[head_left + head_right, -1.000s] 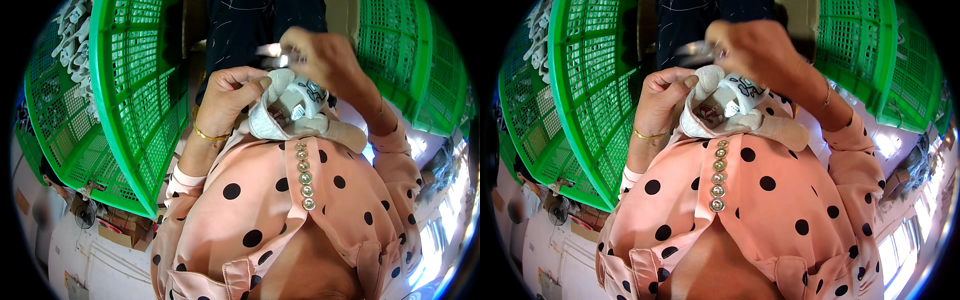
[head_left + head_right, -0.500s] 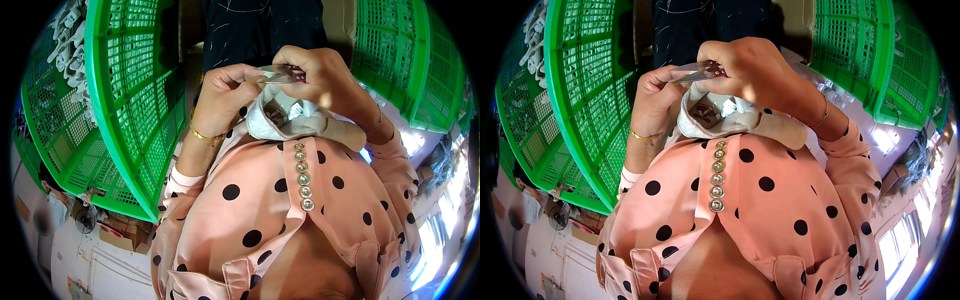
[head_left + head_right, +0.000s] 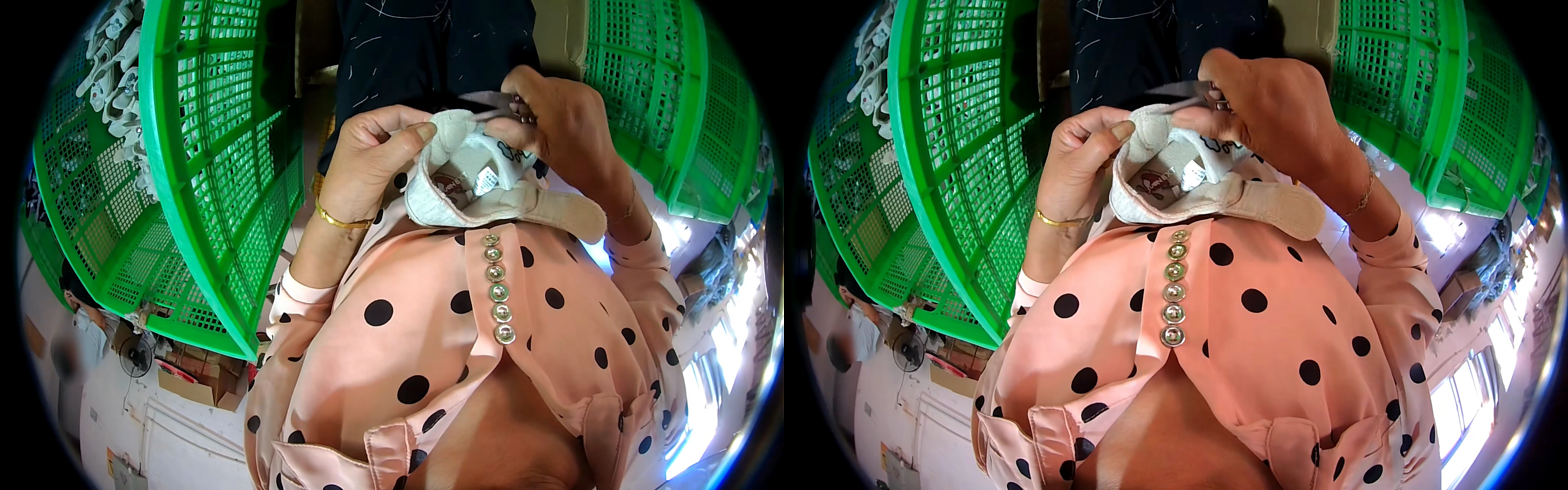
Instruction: The person sits on the floor and uses scissors to trim loose threads and excess fabric from the edges of small white shoes. They handle the shoes one at a time, turning them to access different sides, and place the finished items into a green crate.
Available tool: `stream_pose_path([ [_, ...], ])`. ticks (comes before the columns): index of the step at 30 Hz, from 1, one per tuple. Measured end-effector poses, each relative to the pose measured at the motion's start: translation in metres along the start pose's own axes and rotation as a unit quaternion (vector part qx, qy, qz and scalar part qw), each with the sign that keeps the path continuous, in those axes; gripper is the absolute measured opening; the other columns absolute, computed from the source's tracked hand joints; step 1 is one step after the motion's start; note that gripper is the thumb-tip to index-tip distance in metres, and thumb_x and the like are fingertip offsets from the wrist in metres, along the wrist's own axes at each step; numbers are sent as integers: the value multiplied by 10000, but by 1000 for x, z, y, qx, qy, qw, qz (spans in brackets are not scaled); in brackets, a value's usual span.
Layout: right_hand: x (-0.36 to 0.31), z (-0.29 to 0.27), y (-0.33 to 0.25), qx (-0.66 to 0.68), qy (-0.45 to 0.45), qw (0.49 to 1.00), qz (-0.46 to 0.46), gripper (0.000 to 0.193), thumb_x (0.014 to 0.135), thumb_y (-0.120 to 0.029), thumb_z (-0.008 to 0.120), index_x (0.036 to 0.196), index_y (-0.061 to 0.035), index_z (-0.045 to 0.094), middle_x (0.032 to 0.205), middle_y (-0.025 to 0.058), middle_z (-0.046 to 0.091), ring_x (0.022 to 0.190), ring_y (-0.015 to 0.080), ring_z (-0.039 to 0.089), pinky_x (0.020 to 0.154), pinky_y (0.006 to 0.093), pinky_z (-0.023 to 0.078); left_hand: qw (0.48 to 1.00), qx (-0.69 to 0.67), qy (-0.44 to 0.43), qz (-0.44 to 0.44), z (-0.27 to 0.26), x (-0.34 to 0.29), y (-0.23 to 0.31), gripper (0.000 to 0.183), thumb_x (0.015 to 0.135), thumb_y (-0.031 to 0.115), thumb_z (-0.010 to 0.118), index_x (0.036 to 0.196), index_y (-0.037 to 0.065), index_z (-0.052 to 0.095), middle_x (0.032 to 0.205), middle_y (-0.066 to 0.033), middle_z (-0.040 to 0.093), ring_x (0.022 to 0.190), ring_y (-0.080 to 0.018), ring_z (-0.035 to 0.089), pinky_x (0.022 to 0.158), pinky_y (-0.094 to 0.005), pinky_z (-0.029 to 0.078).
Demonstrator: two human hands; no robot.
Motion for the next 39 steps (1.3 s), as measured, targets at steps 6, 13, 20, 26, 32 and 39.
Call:
stream_pose_path([
  [6,6,3,-9,-62,-11,998,-12,490,728,-499,746,720,-87,483,502,58,477,447,239,516,419,336,398,1000,5,-12,-12,0,2,3,134,891,42,615,977,-33,685,860,-63,705,715,-86,634,660,-214,507],
  [13,6,0,-6,-88,-2,995,-42,501,744,-513,725,666,-98,455,489,47,452,443,226,499,424,328,393,1000,-6,-19,-6,1,0,5,139,895,44,609,984,-34,683,870,-71,706,726,-91,642,660,-215,509],
  [20,2,-1,-15,-170,-22,984,-52,492,770,-499,703,614,-113,442,484,32,440,443,200,482,427,310,385,1000,-17,-16,-4,1,1,3,137,897,40,604,981,-33,683,863,-80,708,723,-104,646,663,-226,516],
  [26,1,-1,-16,-180,-15,982,-50,481,793,-473,696,600,-113,440,481,31,438,442,199,482,429,314,383,1000,-10,-3,-12,2,1,3,131,890,47,617,969,-30,686,860,-80,709,724,-109,645,678,-239,517],
  [32,2,2,-15,-148,-6,987,-60,471,805,-450,699,596,-106,454,480,39,435,439,205,480,436,319,381,1000,-9,-1,-11,4,0,4,129,883,47,625,965,-28,689,859,-82,710,722,-112,645,681,-240,516],
  [39,-1,3,-16,-142,-18,989,-49,463,812,-440,695,592,-106,461,483,42,435,438,206,480,435,323,372,999,-25,10,-17,3,0,-1,124,877,35,628,961,-29,693,873,-99,714,737,-130,663,705,-249,534],
])
Point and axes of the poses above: each hand's wrist, its own x-axis towards the middle knuckle, its own z-axis out of the palm, y = z × x, the point moved 1 cm from there along x, towards the middle knuckle
